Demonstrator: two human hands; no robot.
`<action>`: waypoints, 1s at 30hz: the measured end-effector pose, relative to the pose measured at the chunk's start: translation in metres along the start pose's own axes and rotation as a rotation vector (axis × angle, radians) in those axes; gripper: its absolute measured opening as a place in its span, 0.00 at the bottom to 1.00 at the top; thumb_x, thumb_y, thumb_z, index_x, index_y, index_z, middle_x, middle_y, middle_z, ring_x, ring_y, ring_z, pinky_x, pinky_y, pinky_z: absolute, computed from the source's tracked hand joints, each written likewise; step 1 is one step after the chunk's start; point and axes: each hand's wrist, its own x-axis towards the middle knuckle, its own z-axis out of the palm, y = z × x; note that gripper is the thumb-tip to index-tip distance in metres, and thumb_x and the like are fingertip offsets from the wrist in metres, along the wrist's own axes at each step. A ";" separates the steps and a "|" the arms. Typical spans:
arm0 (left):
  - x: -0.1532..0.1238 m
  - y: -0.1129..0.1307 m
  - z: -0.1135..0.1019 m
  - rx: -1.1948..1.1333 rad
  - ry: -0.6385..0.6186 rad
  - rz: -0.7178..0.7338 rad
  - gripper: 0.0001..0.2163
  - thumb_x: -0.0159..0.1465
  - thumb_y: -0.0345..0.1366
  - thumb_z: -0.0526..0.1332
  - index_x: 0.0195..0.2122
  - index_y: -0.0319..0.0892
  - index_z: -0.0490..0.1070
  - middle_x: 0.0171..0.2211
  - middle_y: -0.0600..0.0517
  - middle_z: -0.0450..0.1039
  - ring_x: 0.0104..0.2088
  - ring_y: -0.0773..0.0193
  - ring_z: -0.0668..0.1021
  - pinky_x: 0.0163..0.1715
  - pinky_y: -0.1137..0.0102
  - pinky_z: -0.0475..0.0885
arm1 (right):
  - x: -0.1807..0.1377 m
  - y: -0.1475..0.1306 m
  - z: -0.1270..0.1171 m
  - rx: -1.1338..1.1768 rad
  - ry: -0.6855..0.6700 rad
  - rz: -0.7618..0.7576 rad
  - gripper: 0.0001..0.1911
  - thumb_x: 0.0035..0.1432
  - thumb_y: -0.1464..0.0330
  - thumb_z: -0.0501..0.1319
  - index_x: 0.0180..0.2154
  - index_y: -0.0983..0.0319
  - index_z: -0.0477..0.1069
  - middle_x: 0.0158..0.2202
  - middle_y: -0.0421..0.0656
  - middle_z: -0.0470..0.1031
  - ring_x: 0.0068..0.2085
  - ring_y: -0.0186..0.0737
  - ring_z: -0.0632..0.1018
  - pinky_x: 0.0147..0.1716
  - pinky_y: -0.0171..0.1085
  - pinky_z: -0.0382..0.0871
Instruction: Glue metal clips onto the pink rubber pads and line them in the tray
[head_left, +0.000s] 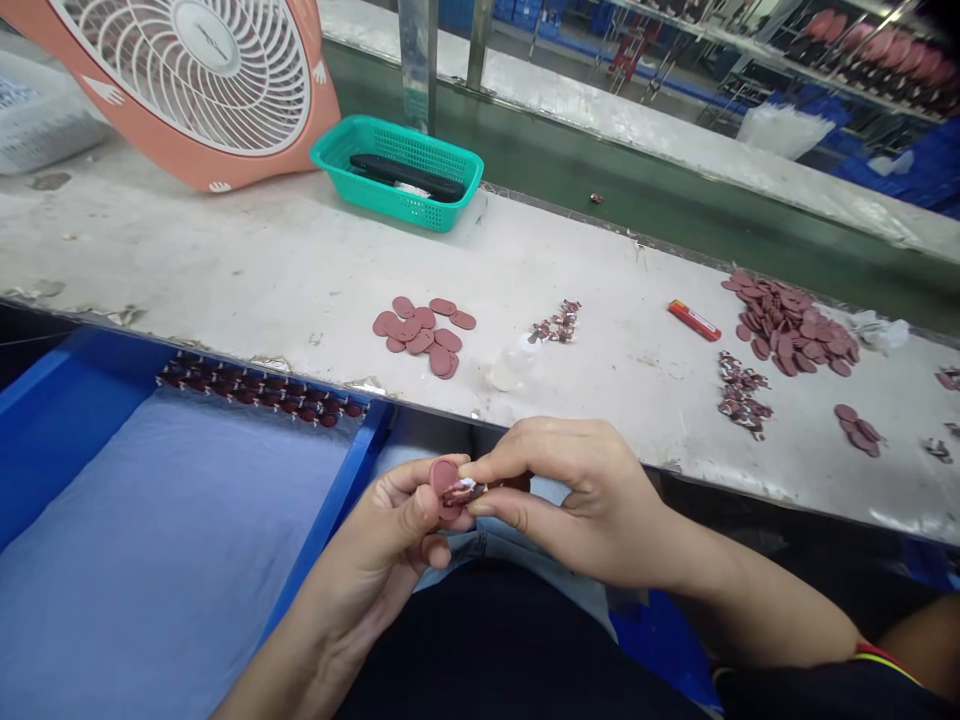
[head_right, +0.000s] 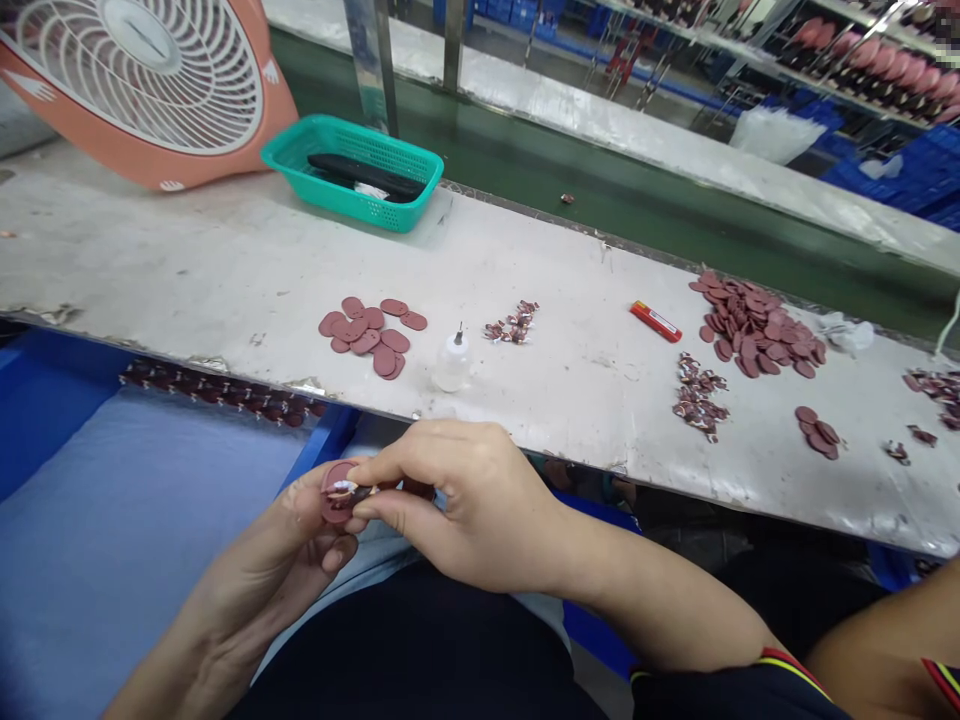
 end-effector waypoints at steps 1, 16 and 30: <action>0.000 0.000 0.000 -0.003 -0.002 -0.001 0.20 0.40 0.47 0.79 0.31 0.41 0.83 0.24 0.53 0.77 0.23 0.73 0.75 0.17 0.84 0.68 | 0.000 -0.001 0.000 -0.013 -0.009 -0.010 0.05 0.60 0.75 0.67 0.39 0.65 0.77 0.32 0.43 0.81 0.31 0.32 0.79 0.33 0.30 0.74; -0.009 0.002 -0.002 0.015 -0.132 0.126 0.15 0.40 0.42 0.80 0.30 0.48 0.84 0.21 0.55 0.80 0.20 0.71 0.76 0.22 0.79 0.72 | -0.008 -0.009 0.001 -0.035 -0.017 -0.155 0.08 0.60 0.78 0.64 0.43 0.67 0.74 0.34 0.46 0.80 0.34 0.34 0.80 0.37 0.31 0.77; -0.008 -0.002 -0.005 -0.017 -0.168 0.090 0.13 0.41 0.35 0.80 0.30 0.51 0.84 0.22 0.53 0.82 0.21 0.64 0.80 0.24 0.73 0.76 | -0.010 -0.007 0.005 -0.069 -0.036 -0.190 0.09 0.62 0.79 0.62 0.45 0.67 0.74 0.33 0.47 0.80 0.33 0.35 0.80 0.32 0.32 0.78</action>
